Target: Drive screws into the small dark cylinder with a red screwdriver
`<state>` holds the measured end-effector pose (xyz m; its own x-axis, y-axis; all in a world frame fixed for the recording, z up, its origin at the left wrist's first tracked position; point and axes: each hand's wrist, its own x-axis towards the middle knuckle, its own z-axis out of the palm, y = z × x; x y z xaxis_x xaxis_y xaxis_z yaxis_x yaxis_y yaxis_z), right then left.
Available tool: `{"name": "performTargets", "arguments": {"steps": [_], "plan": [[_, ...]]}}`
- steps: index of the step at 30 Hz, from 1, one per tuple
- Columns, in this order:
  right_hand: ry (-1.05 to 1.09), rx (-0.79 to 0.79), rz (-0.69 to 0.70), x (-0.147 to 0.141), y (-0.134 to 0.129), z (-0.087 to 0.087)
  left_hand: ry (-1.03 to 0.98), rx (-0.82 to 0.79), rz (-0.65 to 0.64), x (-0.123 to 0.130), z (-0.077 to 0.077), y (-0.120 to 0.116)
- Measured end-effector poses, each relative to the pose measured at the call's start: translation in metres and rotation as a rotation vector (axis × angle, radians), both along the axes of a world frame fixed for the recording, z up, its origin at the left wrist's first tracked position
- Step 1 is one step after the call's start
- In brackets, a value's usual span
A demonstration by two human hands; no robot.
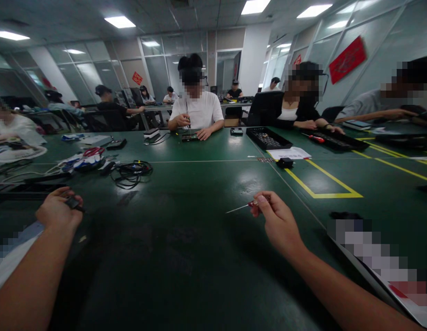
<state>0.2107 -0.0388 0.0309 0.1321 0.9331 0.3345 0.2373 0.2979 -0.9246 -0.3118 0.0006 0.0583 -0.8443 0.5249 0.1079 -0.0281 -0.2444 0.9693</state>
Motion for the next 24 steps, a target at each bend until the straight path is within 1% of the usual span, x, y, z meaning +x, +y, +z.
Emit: {"name": "performTargets", "arguments": {"steps": [2,3,7,10,13,15,16,18,21,24], "plan": [[0.002,0.002,0.004,-0.001,-0.001,0.002,-0.127,0.033,0.041,0.008,0.004,-0.001],[0.002,0.0,0.007,-0.002,-0.001,0.003,-0.169,0.047,0.029,0.013,0.007,-0.001],[0.014,-0.015,0.007,-0.003,-0.003,0.007,-0.168,0.007,-0.085,0.032,0.013,0.002],[0.012,-0.009,0.0,-0.003,-0.004,0.008,-0.153,-0.043,-0.2,0.056,0.016,0.005],[0.019,0.007,-0.019,-0.003,-0.004,0.006,-0.143,-0.064,-0.376,0.095,0.017,0.008],[0.031,0.015,-0.028,-0.003,-0.004,0.005,-0.125,-0.077,-0.526,0.125,0.015,0.009],[0.035,0.018,-0.033,-0.003,-0.004,0.005,-0.125,-0.073,-0.597,0.14,0.012,0.01],[0.03,0.012,-0.042,-0.002,-0.004,0.005,-0.122,-0.054,-0.675,0.17,0.006,0.012],[-0.009,0.0,-0.062,-0.001,-0.005,0.007,-0.133,0.014,-0.951,0.213,-0.004,0.012],[-0.05,0.013,-0.07,0.001,-0.007,0.008,-0.057,0.067,-1.123,0.253,-0.013,0.011]]}}
